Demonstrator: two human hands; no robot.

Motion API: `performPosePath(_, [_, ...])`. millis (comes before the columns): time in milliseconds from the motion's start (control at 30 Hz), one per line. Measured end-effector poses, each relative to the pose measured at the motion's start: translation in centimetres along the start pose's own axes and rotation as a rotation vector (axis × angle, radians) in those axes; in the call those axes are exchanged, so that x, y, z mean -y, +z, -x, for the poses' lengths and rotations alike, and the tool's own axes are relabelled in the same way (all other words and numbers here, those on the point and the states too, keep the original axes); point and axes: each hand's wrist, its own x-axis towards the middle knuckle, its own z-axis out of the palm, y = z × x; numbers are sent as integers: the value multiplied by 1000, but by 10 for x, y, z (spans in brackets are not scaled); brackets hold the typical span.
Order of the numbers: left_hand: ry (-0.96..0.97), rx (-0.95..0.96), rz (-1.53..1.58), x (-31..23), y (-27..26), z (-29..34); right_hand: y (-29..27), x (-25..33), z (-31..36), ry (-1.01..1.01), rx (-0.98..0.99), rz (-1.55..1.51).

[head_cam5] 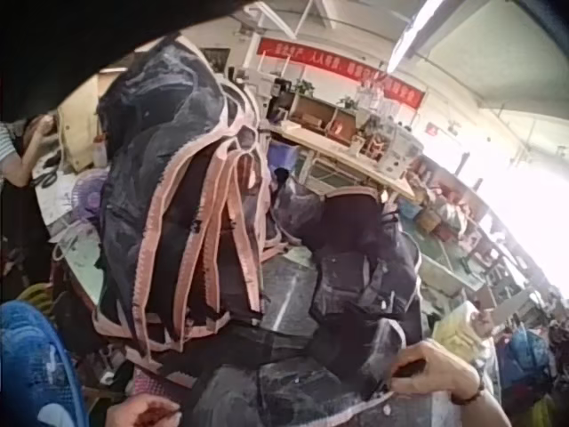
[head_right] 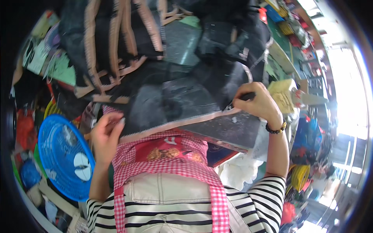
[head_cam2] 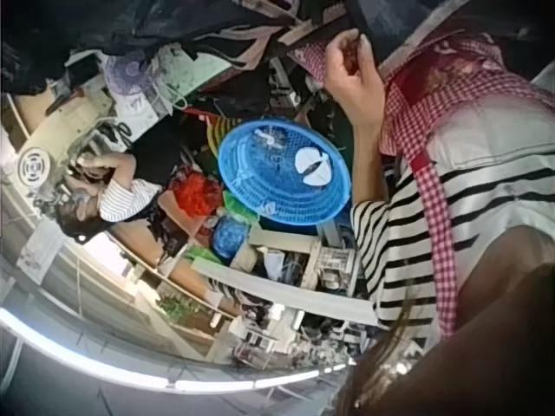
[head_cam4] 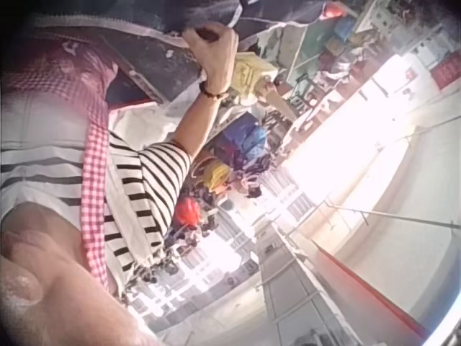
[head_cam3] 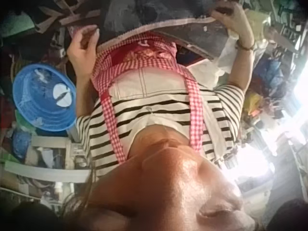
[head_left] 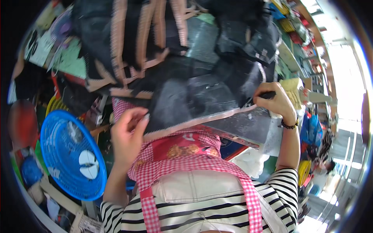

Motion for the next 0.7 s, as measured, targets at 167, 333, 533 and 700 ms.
performPosePath(167, [594,-41,-739,-45,13,-16,50,-19,46,203,-416,-520])
performPosePath(333, [634,427,-945,-42,117,-105,107,-25,37,129,-785,-321])
performPosePath(533, [485,536,-848,-44,130,-124,94,-9,54,142,-674,-652])
performPosePath(700, [354,581,-585,-35,125,-122,69,-13,41,131,-734,-692])
